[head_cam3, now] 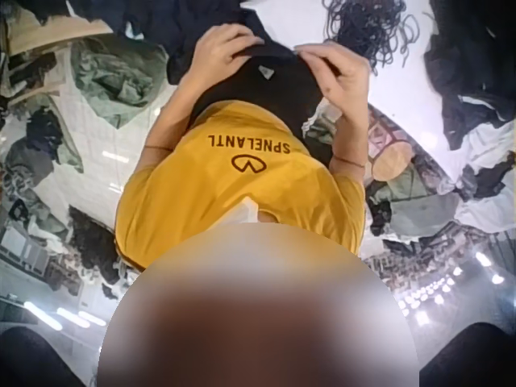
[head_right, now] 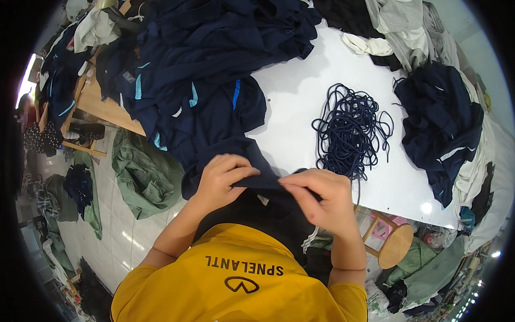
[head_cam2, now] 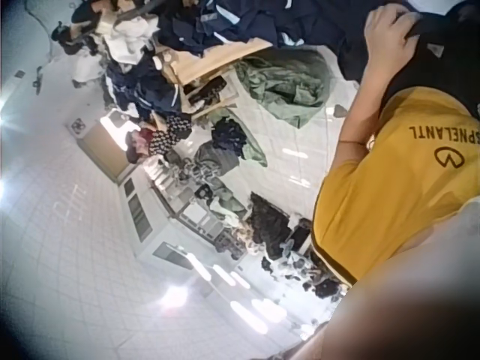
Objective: Threading a drawstring through the waistband of navy blue athletic pants using a long needle tool.
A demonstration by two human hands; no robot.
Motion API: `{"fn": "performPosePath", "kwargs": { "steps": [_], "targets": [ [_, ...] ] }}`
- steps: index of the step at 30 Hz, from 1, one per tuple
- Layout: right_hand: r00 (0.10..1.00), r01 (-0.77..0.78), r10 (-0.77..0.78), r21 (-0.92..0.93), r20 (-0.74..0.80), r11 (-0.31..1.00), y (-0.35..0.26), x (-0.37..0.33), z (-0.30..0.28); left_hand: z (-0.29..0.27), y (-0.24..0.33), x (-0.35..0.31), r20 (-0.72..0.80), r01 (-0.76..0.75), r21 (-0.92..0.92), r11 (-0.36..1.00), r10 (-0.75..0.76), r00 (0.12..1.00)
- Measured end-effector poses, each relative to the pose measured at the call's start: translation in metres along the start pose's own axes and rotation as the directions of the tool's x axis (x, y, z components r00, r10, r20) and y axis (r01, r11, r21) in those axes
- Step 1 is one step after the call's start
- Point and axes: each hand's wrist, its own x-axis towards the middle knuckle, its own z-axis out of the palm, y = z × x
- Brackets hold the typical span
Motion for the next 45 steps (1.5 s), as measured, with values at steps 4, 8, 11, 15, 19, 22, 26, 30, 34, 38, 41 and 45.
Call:
{"fn": "performPosePath", "kwargs": {
  "steps": [4, 8, 11, 15, 19, 22, 26, 30, 34, 38, 41, 45],
  "targets": [
    [0.974, -0.053, 0.050, 0.004, 0.222, 0.999, 0.003, -0.004, -0.005, 0.008, 0.003, -0.026, 0.233, 0.105, -0.267, 0.958, -0.042, 0.972],
    [0.911, -0.111, 0.083, 0.046, 0.404, 0.993, 0.006, -0.009, 0.012, 0.009, 0.012, -0.031, 0.363, 0.153, -0.399, 0.904, 0.002, 0.932],
    [0.885, -0.003, 0.078, -0.160, 0.460, 0.987, 0.003, -0.013, 0.022, 0.006, 0.019, -0.029, 0.453, 0.109, -0.382, 0.918, 0.083, 0.888],
    [0.886, 0.044, 0.080, -0.254, 0.456, 0.966, -0.007, -0.010, 0.025, 0.017, 0.028, -0.038, 0.484, 0.242, -0.411, 0.879, -0.014, 0.875],
    [0.860, 0.125, 0.047, -0.299, 0.508, 0.946, -0.011, -0.002, 0.026, 0.024, 0.038, -0.044, 0.369, 0.299, -0.478, 0.826, -0.120, 0.922],
    [0.947, -0.010, 0.057, -0.149, 0.317, 0.989, 0.022, 0.001, 0.030, -0.002, 0.045, -0.033, 0.275, 0.419, -0.461, 0.782, -0.323, 0.906],
    [0.963, -0.188, -0.013, -0.709, -0.268, 0.679, 0.124, 0.006, -0.021, -0.058, 0.037, -0.020, 0.077, 0.286, -0.386, 0.877, -0.278, 0.958],
    [0.893, -0.227, -0.127, -0.677, -0.431, 0.701, 0.143, -0.012, -0.048, -0.102, 0.021, -0.036, -0.130, 0.383, -0.391, 0.837, -0.462, 0.877],
    [1.000, -0.007, -0.002, -0.592, -0.016, 0.806, 0.062, -0.013, 0.004, -0.109, -0.006, -0.028, -0.643, 0.264, 0.020, 0.964, -0.190, 0.742],
    [0.926, 0.346, -0.367, -0.191, -0.087, 0.919, 0.023, -0.007, 0.018, -0.102, 0.021, 0.041, -0.117, -0.247, 0.367, 0.897, 0.308, 0.944],
    [0.886, 0.463, -0.463, -0.020, -0.029, 0.886, -0.004, 0.003, 0.023, -0.045, 0.038, 0.050, -0.009, -0.442, 0.071, 0.894, 0.444, 0.896],
    [0.960, 0.277, -0.268, -0.134, 0.081, 0.952, -0.008, 0.006, 0.010, -0.023, 0.035, 0.042, -0.013, -0.333, 0.024, 0.943, 0.334, 0.943]
  ]
}}
